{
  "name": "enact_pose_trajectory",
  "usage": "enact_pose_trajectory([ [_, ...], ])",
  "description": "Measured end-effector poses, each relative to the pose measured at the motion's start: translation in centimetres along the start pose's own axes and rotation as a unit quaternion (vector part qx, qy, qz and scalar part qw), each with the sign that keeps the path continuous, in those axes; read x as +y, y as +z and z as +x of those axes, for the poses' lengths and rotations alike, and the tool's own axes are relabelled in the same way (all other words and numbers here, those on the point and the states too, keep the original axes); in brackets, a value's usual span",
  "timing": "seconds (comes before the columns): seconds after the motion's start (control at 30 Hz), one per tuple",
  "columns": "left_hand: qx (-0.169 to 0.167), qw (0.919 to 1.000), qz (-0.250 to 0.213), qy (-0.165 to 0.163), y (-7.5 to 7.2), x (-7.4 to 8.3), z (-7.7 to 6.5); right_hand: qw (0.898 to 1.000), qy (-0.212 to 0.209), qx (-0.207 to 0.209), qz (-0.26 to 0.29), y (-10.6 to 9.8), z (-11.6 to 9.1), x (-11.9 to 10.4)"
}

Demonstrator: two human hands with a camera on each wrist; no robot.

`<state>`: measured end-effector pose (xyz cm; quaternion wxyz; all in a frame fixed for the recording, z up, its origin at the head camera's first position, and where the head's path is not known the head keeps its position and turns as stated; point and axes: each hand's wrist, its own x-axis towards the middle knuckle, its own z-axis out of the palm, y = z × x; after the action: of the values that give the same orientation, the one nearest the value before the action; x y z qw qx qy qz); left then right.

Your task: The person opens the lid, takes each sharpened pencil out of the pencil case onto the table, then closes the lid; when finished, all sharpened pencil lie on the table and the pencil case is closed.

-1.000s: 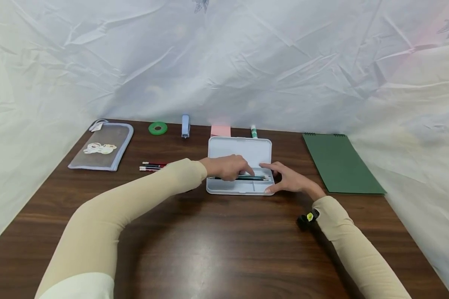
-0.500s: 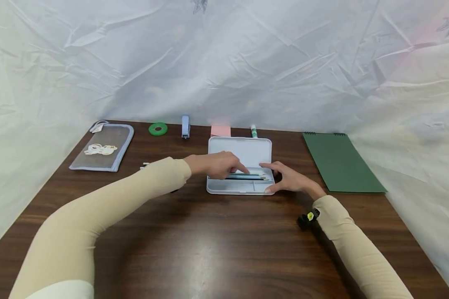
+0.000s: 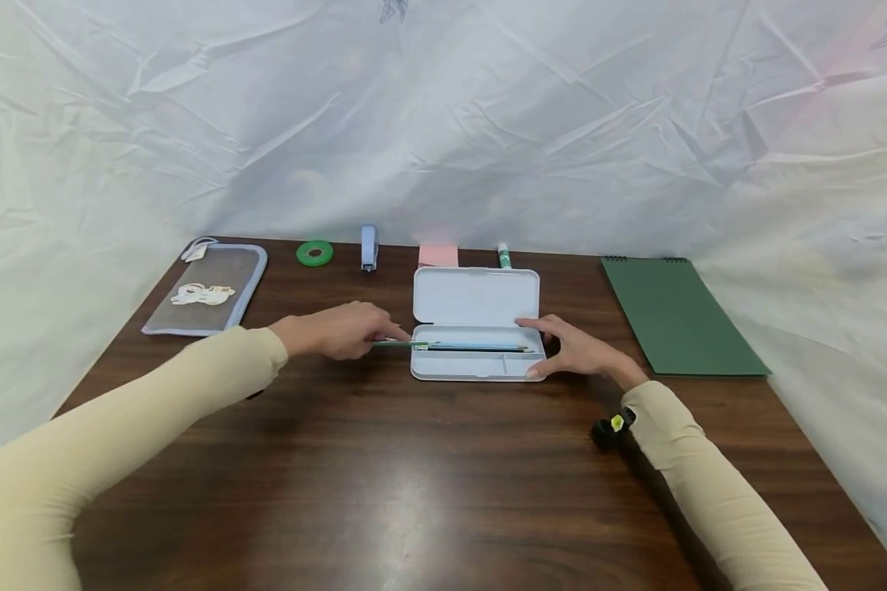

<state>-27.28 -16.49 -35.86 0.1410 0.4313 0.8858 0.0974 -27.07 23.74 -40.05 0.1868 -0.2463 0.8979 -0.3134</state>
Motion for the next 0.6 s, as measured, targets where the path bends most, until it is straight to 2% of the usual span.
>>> enact_pose_trajectory([
  [0.3, 0.020, 0.9987, 0.040, -0.024, 1.1, -2.3, -3.1, 1.000, 0.004, 0.002, -0.005, 0.0, 0.1, 0.1],
  [0.6, 0.036, 0.9968, 0.067, -0.024, 2.3, -3.6, -4.2, 1.000, 0.001, 0.004, -0.013, 0.0, 0.4, 0.3],
])
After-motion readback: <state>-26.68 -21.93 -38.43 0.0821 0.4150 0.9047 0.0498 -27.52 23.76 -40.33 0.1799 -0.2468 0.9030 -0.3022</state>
